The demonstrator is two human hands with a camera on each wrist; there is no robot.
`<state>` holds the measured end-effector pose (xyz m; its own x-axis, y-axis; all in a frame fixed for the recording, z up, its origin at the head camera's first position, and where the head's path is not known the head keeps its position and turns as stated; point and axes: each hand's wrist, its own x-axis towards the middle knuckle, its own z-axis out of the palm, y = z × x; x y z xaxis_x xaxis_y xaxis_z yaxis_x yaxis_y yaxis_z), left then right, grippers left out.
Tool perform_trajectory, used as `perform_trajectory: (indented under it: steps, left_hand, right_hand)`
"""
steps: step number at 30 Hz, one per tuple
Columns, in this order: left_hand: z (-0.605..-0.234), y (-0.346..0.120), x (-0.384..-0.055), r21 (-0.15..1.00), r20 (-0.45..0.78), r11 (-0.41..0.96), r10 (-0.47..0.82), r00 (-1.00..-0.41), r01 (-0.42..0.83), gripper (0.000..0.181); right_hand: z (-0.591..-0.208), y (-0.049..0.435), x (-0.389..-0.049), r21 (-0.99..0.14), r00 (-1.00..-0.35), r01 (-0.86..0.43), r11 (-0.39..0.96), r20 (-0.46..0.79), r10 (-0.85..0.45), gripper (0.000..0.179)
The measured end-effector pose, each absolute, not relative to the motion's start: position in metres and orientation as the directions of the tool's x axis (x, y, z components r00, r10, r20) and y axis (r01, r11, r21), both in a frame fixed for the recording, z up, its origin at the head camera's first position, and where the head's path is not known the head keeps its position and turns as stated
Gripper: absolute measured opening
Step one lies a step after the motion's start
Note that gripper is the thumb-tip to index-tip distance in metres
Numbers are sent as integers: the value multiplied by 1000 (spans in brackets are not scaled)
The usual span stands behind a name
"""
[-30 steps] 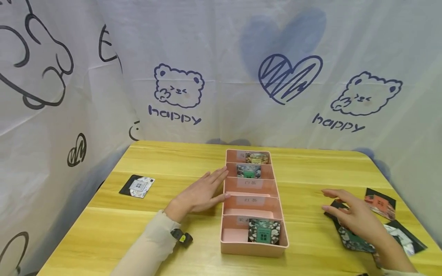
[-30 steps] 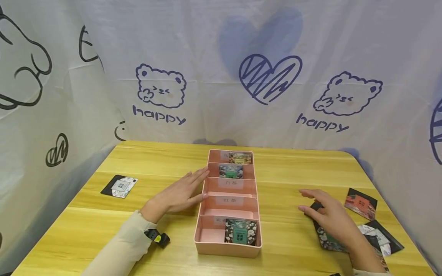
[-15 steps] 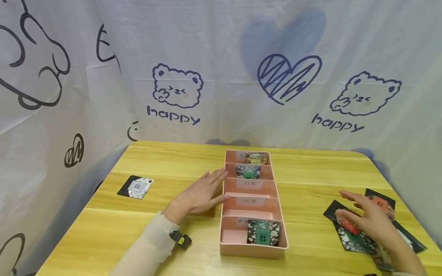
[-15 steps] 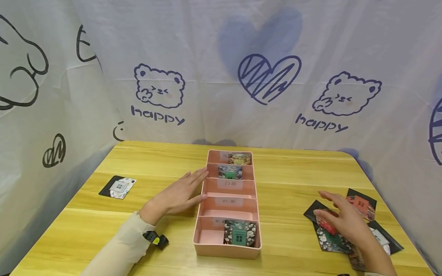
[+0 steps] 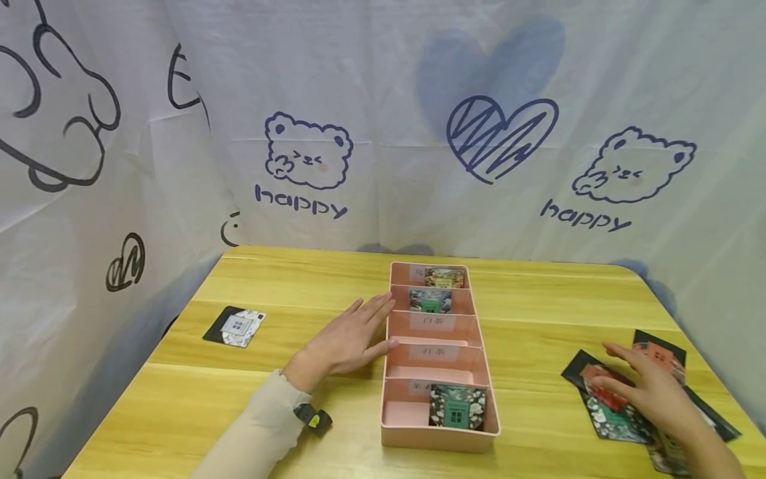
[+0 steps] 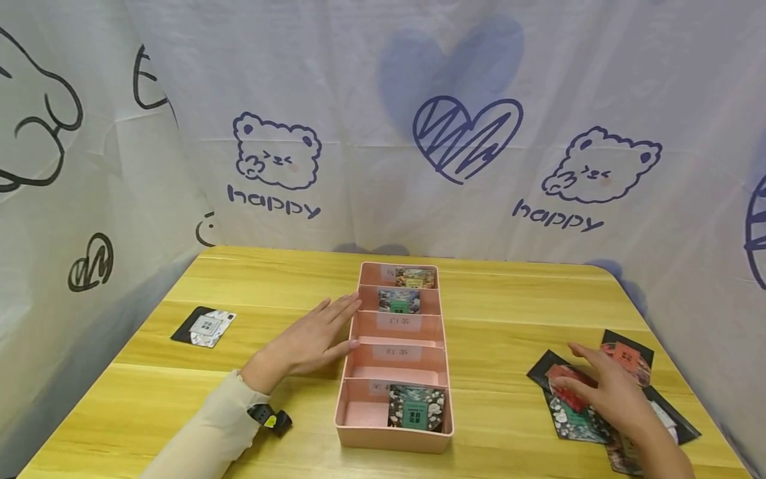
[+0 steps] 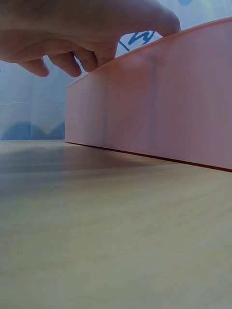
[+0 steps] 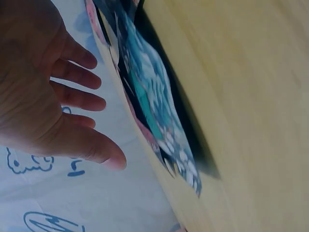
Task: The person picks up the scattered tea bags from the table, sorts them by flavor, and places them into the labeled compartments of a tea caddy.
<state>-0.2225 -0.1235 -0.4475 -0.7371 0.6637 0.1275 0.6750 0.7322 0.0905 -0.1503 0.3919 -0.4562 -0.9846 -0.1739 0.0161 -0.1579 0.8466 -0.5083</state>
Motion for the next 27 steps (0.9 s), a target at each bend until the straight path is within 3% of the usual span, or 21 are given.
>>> perform_trajectory:
  steps: [13, 27]
  left_hand:
    - [-448, -123, -222, 98, 122, 732, 663, -739, 674, 81]
    - [-449, -123, -222, 103, 142, 729, 662, -736, 677, 82]
  right_hand:
    - [-469, 408, -152, -525, -970, -161, 836, -73, -232, 88]
    - [-467, 406, -154, -447, -982, -120, 886, -80, -173, 84]
